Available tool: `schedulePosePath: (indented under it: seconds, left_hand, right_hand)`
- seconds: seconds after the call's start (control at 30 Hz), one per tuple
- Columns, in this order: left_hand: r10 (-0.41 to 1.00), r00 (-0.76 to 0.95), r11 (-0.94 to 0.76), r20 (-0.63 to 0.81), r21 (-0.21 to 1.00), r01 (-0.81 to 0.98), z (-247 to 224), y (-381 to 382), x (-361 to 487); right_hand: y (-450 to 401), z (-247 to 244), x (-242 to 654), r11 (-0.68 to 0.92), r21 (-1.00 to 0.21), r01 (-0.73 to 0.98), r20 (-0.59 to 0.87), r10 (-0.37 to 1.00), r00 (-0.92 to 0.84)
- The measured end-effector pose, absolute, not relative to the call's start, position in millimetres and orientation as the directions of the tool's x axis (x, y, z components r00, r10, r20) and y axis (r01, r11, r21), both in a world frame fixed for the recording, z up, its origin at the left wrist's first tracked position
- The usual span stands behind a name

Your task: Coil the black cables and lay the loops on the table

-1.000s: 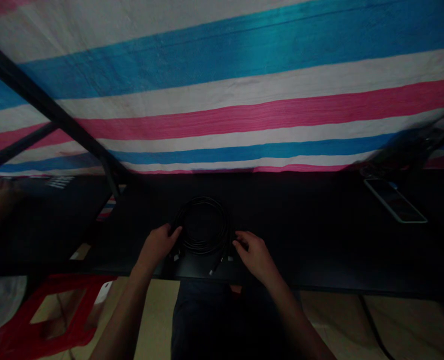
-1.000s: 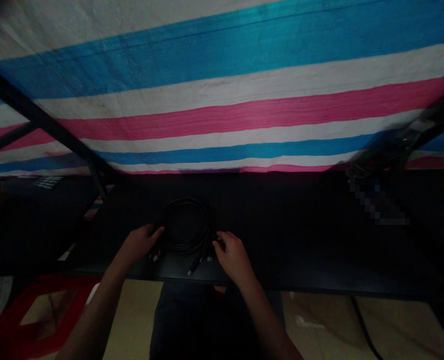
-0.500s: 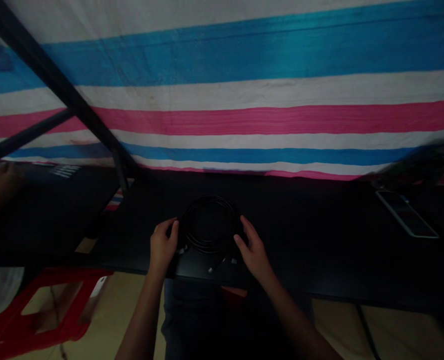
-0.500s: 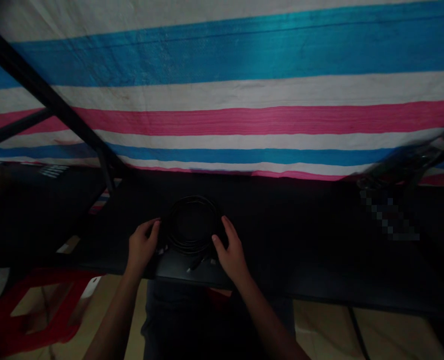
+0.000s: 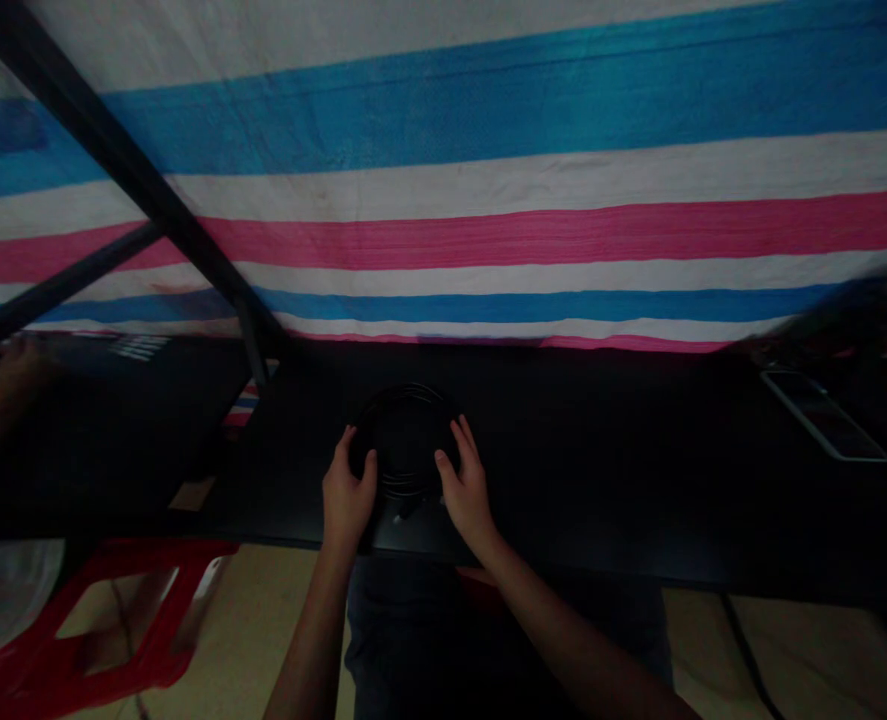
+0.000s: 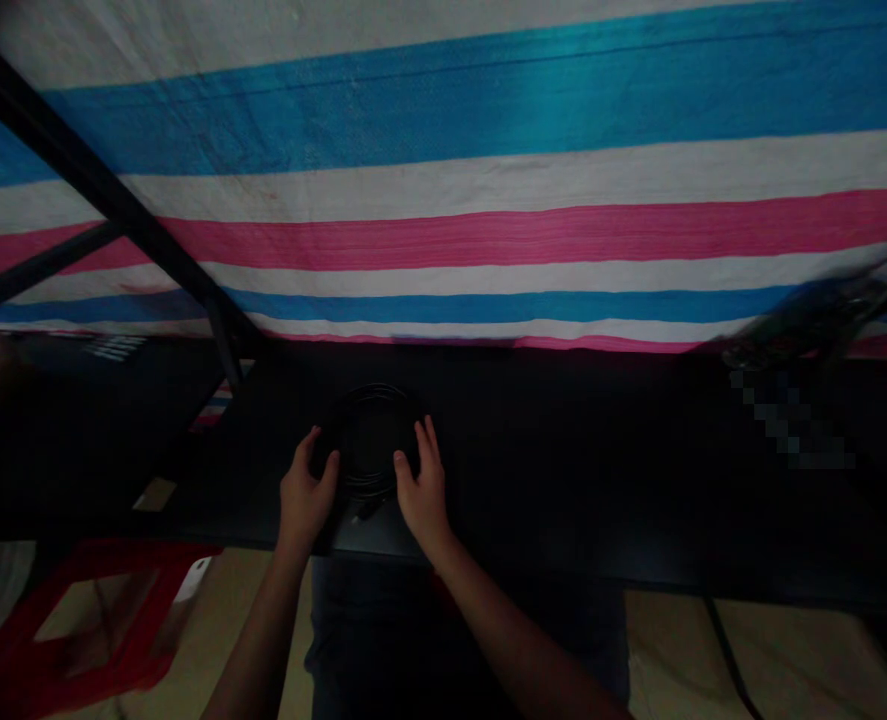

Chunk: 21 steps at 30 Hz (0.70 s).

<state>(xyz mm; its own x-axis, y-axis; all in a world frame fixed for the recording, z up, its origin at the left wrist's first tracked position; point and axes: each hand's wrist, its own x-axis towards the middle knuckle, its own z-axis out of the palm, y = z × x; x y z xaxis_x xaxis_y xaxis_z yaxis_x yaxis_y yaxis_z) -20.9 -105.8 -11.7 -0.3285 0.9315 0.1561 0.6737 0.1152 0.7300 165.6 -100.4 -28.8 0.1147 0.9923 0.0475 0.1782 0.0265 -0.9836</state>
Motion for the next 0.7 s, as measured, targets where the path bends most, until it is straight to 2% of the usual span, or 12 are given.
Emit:
schedulePosePath:
  seconds: [0.17, 0.3, 0.37, 0.47, 0.57, 0.7]
  left_hand:
    - [0.921, -0.356, 0.120, 0.160, 0.751, 0.650, -13.2, -101.8, -42.0]
    - [0.924, -0.347, 0.112, 0.159, 0.756, 0.645, -2.5, -82.1, -63.8]
    - [0.945, -0.287, 0.109, 0.156, 0.678, 0.727, 6.6, -61.5, -71.9]
    - [0.989, -0.108, 0.041, 0.097, 0.526, 0.850, 18.7, -24.1, -72.2]
    - [0.999, 0.022, -0.040, 0.047, 0.449, 0.893, 25.7, 6.5, -62.1]
    - [0.994, 0.108, -0.101, 0.001, 0.356, 0.929, 32.7, 22.8, -51.5]
  right_hand:
    - [-92.1, -38.1, 190.2, 0.051, -0.997, 0.060, 0.053, 0.997, 0.047]
    - [-94.7, -42.7, 247.8, 0.024, -1.000, 0.019, 0.027, 0.984, 0.175]
    - [-98.4, -43.6, 275.5, 0.004, -0.997, -0.083, -0.013, 0.977, 0.211]
    - [-102.8, -43.5, 298.7, -0.009, -0.984, -0.178, -0.047, 0.976, 0.211]
    - [-104.9, -41.9, 298.5, -0.016, -0.992, -0.128, -0.037, 0.985, 0.166]
    - [-107.4, -38.1, 288.7, 0.012, -1.000, 0.000, 0.012, 0.992, 0.130]
